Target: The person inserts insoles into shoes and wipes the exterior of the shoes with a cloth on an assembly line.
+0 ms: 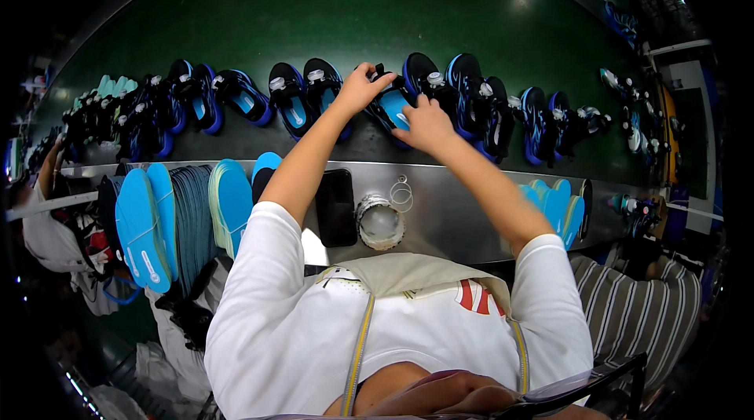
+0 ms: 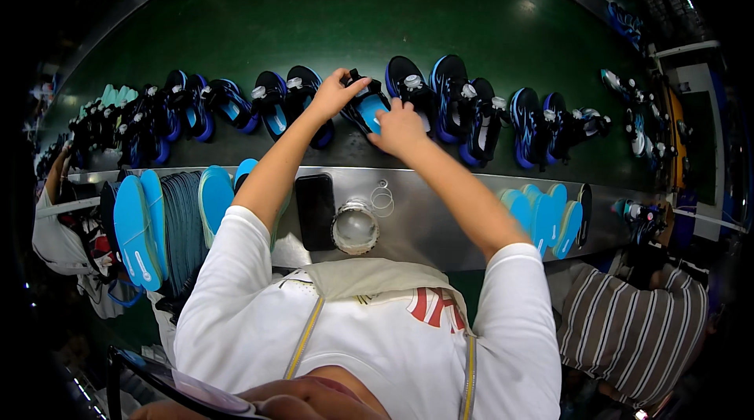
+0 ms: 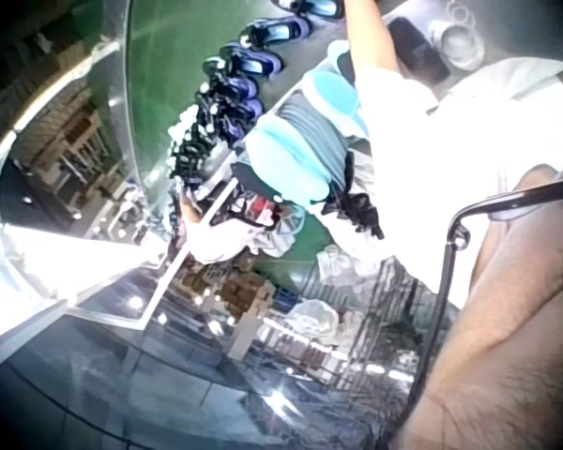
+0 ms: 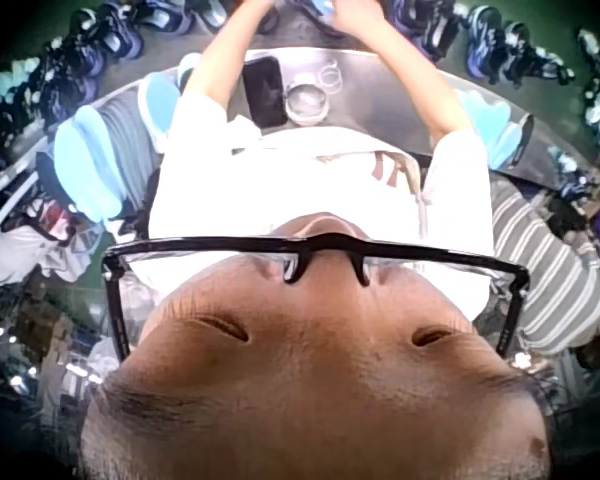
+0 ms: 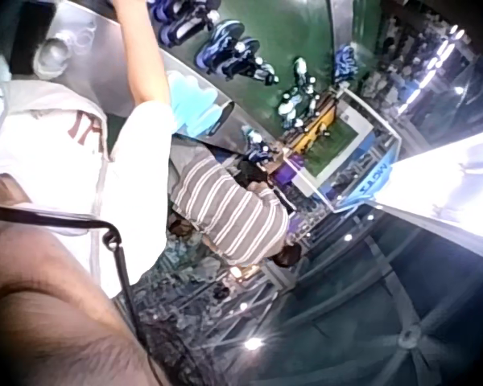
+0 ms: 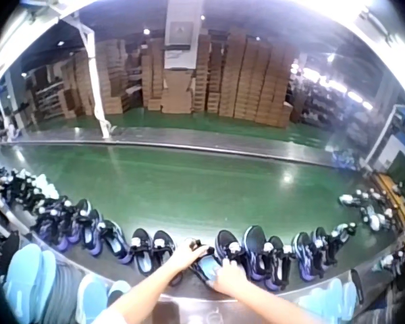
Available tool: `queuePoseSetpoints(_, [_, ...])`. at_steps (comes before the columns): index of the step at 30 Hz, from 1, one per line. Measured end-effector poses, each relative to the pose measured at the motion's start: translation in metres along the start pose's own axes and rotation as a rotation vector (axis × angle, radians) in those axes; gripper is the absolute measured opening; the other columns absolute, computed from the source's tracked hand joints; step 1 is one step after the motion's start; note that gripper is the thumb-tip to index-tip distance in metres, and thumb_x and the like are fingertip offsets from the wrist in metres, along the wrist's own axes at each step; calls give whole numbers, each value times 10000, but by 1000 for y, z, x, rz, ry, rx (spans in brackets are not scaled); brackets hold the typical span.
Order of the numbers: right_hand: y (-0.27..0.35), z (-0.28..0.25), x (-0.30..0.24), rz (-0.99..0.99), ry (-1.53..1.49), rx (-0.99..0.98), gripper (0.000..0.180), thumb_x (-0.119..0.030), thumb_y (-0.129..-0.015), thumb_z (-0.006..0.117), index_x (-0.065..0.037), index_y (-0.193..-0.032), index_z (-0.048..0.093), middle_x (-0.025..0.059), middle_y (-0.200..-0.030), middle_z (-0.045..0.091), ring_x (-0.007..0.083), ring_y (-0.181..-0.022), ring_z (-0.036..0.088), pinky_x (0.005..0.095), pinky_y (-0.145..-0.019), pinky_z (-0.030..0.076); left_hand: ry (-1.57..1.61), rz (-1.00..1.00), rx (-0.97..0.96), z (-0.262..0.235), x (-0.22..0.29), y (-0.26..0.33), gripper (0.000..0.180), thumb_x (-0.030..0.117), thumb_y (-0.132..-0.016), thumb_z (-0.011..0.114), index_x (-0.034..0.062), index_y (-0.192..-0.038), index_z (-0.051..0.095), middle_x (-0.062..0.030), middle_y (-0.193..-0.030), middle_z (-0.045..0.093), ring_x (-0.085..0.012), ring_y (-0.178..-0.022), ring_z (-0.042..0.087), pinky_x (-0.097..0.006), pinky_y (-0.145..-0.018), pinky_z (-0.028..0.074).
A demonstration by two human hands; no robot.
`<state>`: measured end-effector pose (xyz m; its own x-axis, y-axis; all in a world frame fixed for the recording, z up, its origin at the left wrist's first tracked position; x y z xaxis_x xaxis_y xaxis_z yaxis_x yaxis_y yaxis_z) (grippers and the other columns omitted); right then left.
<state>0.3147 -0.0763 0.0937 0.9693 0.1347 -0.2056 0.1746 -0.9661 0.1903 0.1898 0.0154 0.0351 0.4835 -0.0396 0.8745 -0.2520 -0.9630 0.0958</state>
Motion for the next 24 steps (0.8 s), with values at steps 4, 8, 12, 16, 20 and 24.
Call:
queuePoseSetpoints(4, [-30,-9,10,-111,-44,-510,215,-168,-588,584,-35,-756,595,144,-766,584,267,-762,563,338,-657,452,-39,-12,-88,-4,5,-4,510,469,-659,564,-39,-702,548,-69,-520,467,-132,-504,436,-259,-476,351])
queuePoseSetpoints(8, [-35,7,-2,-249,124,-469,155,-57,-621,514,1,-741,592,168,-797,575,287,-754,566,343,-655,459,-54,-25,-154,-12,10,-3,501,471,-661,563,-29,-628,545,-60,-485,438,-120,-475,407,-260,-440,322])
queuePoseSetpoints(12, [-45,41,-3,-401,168,-193,133,-81,-655,478,-26,-726,577,124,-753,564,255,-731,550,326,-645,449,-63,-39,-201,-15,9,-5,492,457,-661,575,-34,-661,547,-76,-514,470,-131,-485,426,-262,-454,334])
queuePoseSetpoints(16, [-47,52,-1,-441,251,-213,138,-114,-686,451,-52,-724,568,105,-803,562,219,-756,533,293,-642,433,-12,-80,-265,-21,15,-2,485,437,-667,580,-45,-716,564,-107,-564,528,-157,-512,473,-270,-487,373])
queuePoseSetpoints(20, [-53,57,-7,-498,411,-340,182,-134,-725,437,-88,-816,588,87,-861,566,223,-759,535,287,-646,420,26,-69,-241,-20,9,-1,422,409,-693,568,-13,-697,567,-37,-509,453,-94,-474,387,-242,-438,304])
queuePoseSetpoints(24, [-58,59,-9,-604,553,-481,231,-151,-756,424,-93,-900,595,59,-860,580,237,-792,533,283,-681,409,44,-64,-269,-20,2,-6,429,407,-674,588,-22,-691,568,-90,-577,529,-126,-519,455,-253,-488,364])
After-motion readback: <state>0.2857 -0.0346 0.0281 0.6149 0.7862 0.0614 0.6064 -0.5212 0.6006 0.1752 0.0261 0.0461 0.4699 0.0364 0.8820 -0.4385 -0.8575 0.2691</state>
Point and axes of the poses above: each hand's wrist, its own y-axis away from the middle knuckle, its own z-axis out of the palm, x = y × z, the point moved 2 cm from there along -y, towards the middle knuckle
